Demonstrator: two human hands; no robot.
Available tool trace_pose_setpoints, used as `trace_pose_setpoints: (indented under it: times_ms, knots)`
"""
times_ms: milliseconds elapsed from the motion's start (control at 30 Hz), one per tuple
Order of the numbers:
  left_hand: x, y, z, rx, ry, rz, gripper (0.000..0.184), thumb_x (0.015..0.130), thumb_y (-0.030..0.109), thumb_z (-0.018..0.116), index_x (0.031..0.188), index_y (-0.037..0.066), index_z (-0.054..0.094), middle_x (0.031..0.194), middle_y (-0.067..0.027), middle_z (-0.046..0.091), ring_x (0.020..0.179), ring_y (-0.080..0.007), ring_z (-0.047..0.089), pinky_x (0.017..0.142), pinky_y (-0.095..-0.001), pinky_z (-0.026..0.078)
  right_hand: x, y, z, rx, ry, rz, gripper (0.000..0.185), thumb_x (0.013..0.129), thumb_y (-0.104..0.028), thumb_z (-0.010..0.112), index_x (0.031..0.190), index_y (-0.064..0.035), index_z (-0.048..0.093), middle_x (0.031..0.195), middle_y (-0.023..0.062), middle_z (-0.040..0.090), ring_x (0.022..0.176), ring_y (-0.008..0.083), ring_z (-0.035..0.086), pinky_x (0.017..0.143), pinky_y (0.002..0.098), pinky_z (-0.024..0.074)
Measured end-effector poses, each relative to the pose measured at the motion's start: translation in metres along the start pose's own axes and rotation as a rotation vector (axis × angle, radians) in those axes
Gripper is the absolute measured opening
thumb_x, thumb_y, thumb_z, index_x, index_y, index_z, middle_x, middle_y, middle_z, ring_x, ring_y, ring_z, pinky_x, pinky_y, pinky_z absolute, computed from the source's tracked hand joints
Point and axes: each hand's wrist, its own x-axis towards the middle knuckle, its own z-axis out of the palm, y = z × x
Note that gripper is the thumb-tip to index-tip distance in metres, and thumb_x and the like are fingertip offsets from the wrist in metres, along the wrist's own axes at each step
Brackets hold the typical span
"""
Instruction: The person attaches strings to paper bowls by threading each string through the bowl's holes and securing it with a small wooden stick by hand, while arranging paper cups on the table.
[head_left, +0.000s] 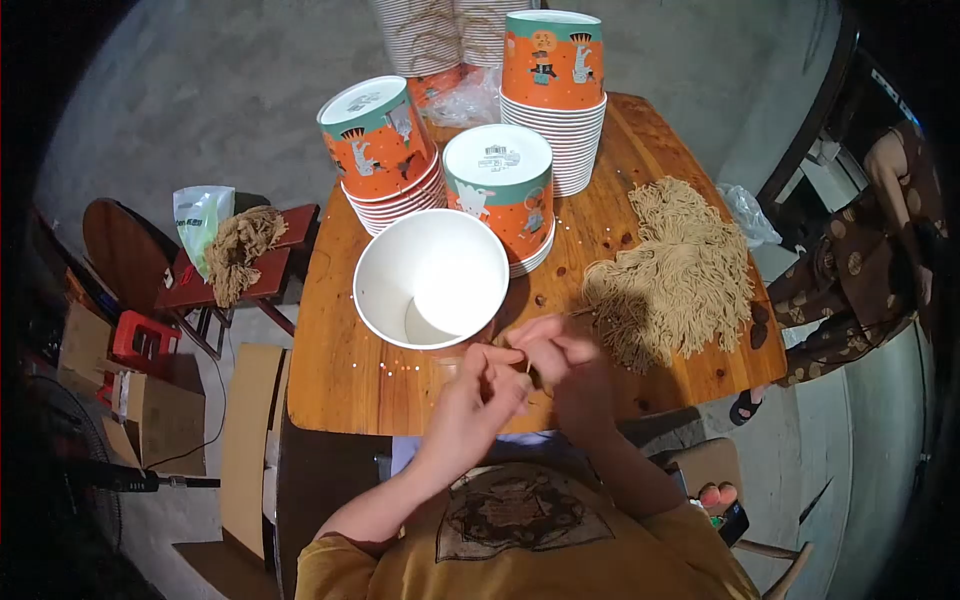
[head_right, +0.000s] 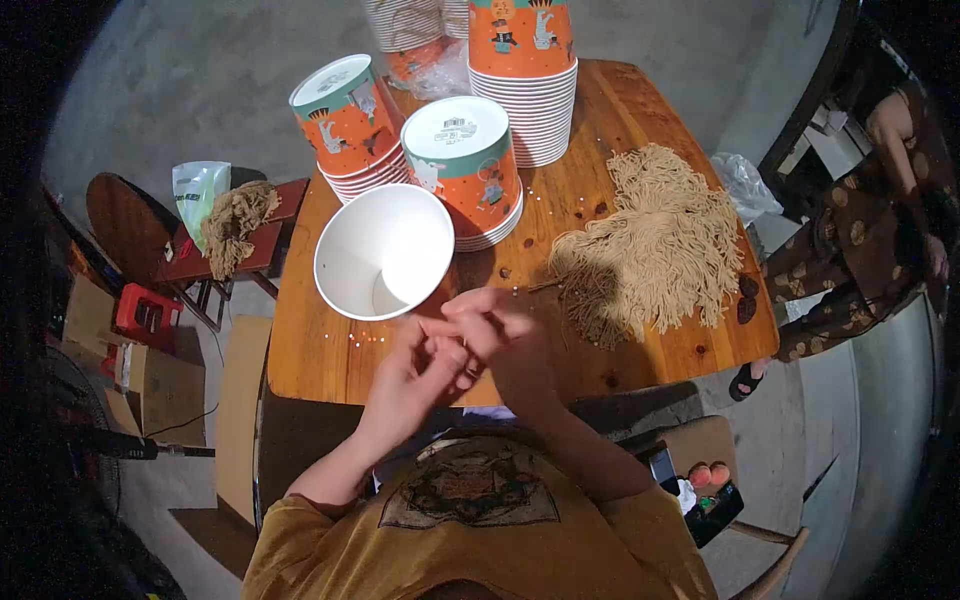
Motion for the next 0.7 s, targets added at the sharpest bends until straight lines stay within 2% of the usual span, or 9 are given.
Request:
trace_pose_setpoints:
  times_ms: [33,67,100,167,267,467,533,633,700]
  knots:
    - [-0.006,0.011,0.003,0.484,0.063,0.282,0.017,0.09,0.012,0.058,0.102,0.002,0.052,0.08,-0.0099,0.06,0.066,-0.0175,0.059,0.053,-0.0269,0.044,0.002,-0.001,-0.002,-0.051,0.095,-0.013,0.009,0.087,-0.007,0.052,0.093,-0.0026,0.058,0.09,0.0078,0.059,0.079,0.0133,0.058,0.072,0.0254,0.0479]
    - [-0.009,0.017,0.003,0.969,0.127,0.563,0.022,0.088,0.011,0.06,0.105,0.001,0.052,0.08,-0.0118,0.059,0.066,-0.0219,0.06,0.055,-0.0292,0.045,0.006,0.004,-0.002,-0.023,0.211,-0.115,0.008,0.087,-0.01,0.053,0.091,-0.0038,0.056,0.085,0.0061,0.056,0.07,0.0102,0.056,0.063,0.0228,0.047]
    - [-0.004,0.02,0.0,1.08,0.194,0.76,0.033,0.083,0.013,0.065,0.109,-0.001,0.051,0.08,-0.0145,0.055,0.068,-0.0309,0.057,0.062,-0.0342,0.045,0.007,0.003,-0.004,-0.022,0.211,-0.111,0.008,0.087,-0.01,0.053,0.091,-0.0038,0.056,0.085,0.0061,0.056,0.07,0.0102,0.056,0.063,0.0228,0.047]
    - [0.01,0.04,0.002,1.274,0.308,0.72,0.035,0.08,0.014,0.068,0.108,-0.001,0.052,0.084,-0.0141,0.055,0.071,-0.0331,0.055,0.069,-0.0386,0.045,0.007,-0.002,-0.01,0.223,0.193,-0.072,0.007,0.089,-0.011,0.053,0.089,-0.0046,0.055,0.079,0.0028,0.054,0.065,0.0077,0.052,0.06,0.0207,0.0445]
    - [0.041,0.042,-0.009,1.447,0.215,0.662,0.038,0.079,0.016,0.067,0.11,-0.001,0.052,0.089,-0.0166,0.057,0.077,-0.0362,0.056,0.072,-0.0429,0.045,0.015,0.01,-0.017,-0.004,0.238,-0.092,0.007,0.09,-0.011,0.056,0.089,-0.0049,0.053,0.073,-0.0024,0.05,0.063,0.0042,0.045,0.06,0.0195,0.0404]
    - [0.027,0.072,-0.038,1.078,0.175,0.258,0.027,0.083,0.009,0.055,0.109,0.003,0.057,0.084,-0.0202,0.064,0.077,-0.0311,0.064,0.07,-0.0383,0.05,0.024,0.023,-0.021,-0.329,0.225,-0.256,0.007,0.088,-0.007,0.059,0.088,-0.0046,0.052,0.072,-0.005,0.048,0.06,0.0018,0.04,0.053,0.0194,0.0351]
    - [0.024,0.082,-0.06,0.848,0.137,0.174,0.025,0.083,0.002,0.049,0.107,0.001,0.056,0.085,-0.0115,0.062,0.077,-0.0171,0.062,0.069,-0.0314,0.049,0.027,0.023,-0.015,-0.366,0.194,-0.229,0.007,0.088,-0.007,0.059,0.089,-0.0047,0.052,0.072,-0.0047,0.049,0.062,0.0018,0.042,0.054,0.0193,0.0354]
    - [0.017,0.09,-0.082,0.623,0.123,0.162,0.019,0.086,0.002,0.05,0.103,-0.002,0.054,0.088,-0.0019,0.059,0.081,-0.0063,0.054,0.073,-0.0232,0.045,0.037,0.026,0.005,-0.266,0.029,-0.238,0.006,0.088,-0.006,0.058,0.089,-0.0039,0.052,0.072,-0.0021,0.051,0.063,0.0029,0.046,0.055,0.0204,0.0389]
    - [0.012,0.095,-0.089,0.618,0.134,0.14,0.018,0.086,0.001,0.051,0.104,-0.002,0.053,0.092,-0.002,0.059,0.086,-0.0081,0.056,0.078,-0.025,0.046,0.047,0.031,0.022,-0.267,-0.006,-0.257,0.007,0.087,-0.004,0.058,0.09,-0.0029,0.052,0.072,0.0003,0.053,0.063,0.0042,0.05,0.057,0.0211,0.0424]
